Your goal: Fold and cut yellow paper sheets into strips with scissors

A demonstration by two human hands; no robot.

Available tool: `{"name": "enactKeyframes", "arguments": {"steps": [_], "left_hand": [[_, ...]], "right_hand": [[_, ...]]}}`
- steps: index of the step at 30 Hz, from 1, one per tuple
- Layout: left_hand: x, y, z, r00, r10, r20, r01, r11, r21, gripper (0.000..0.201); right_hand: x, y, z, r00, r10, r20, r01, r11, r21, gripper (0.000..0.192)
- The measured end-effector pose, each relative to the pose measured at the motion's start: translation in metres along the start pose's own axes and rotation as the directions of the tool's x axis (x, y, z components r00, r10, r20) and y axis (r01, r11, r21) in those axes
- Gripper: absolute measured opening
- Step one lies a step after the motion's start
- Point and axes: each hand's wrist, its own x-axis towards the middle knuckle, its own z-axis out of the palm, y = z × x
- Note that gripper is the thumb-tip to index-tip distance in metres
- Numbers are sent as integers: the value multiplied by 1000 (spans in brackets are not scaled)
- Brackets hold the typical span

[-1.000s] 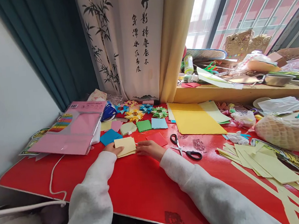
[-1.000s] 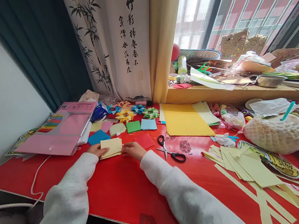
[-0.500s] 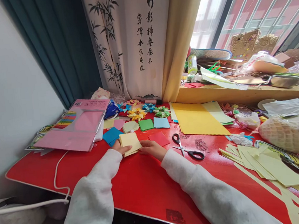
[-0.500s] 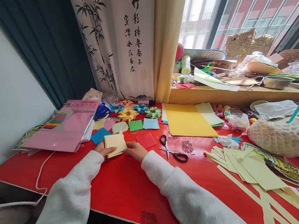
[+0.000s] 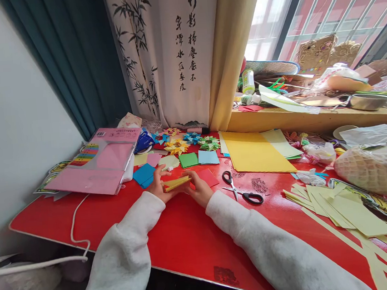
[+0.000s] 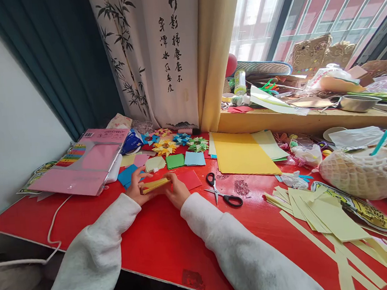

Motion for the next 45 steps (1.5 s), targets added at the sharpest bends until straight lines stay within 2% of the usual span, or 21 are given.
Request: {"name": "enactKeyframes", "arguments": {"steps": [3, 5, 7, 9, 12, 15, 19, 22, 25, 28, 30, 33, 37, 42, 45], "left_hand": [[2, -2, -2, 998, 53, 41, -57, 994, 94, 74], [2, -1, -4, 998, 40, 44, -46, 990, 132, 67], [2, 1, -4, 998, 45, 34, -50, 987, 156, 65], [0, 5, -4, 996, 83, 12, -84, 978, 193, 67], [-4, 12, -4, 978, 203, 43, -205, 914, 350, 55], [-6, 15, -4, 955, 281, 90, -290, 840, 458, 43], [-8, 14, -4, 963, 264, 59, -257, 825, 503, 48], [-8, 12, -3, 957, 285, 49, -269, 815, 514, 39], [-8, 10, -1, 967, 249, 53, -243, 835, 494, 37], [-8, 8, 3, 990, 130, 55, -140, 841, 522, 56], [-8, 7, 5, 992, 102, 68, -123, 835, 536, 62], [-8, 6, 6, 988, 115, 98, -150, 832, 534, 52], [-7, 6, 6, 987, 134, 86, -159, 830, 534, 39], [-7, 8, -1, 983, 182, 28, -173, 860, 480, 29], [1, 7, -21, 991, 136, -10, -116, 881, 459, 30]], "right_hand": [[-2, 0, 3, 1000, 26, -11, -26, 1000, -1, 26], [-3, -2, 3, 998, 61, -20, -61, 998, -4, 20], [-3, -3, 3, 997, 67, -33, -66, 998, 19, 23], [-4, -4, 3, 997, 50, -61, -48, 998, 30, 34], [-5, -4, 4, 996, 16, -85, -16, 1000, -5, 46], [-6, -2, 6, 998, -17, -62, 17, 1000, -6, 44], [-7, 2, 9, 998, 10, -56, -8, 999, 45, 33], [-9, -2, 9, 995, -9, -100, 15, 998, 65, 26], [-10, -10, 5, 987, -81, -142, 87, 995, 41, 39], [-10, -15, 3, 984, -142, -110, 134, 988, -72, 49], [-8, -14, 3, 986, -149, -70, 138, 980, -142, 50], [-7, -11, 5, 991, -131, -36, 125, 981, -149, 51], [-10, -9, 8, 984, -161, -74, 154, 984, -88, 56], [-8, -4, 10, 998, -18, -59, 19, 1000, 18, 49], [0, -2, 14, 997, 75, -30, -77, 994, -73, 31]]}}
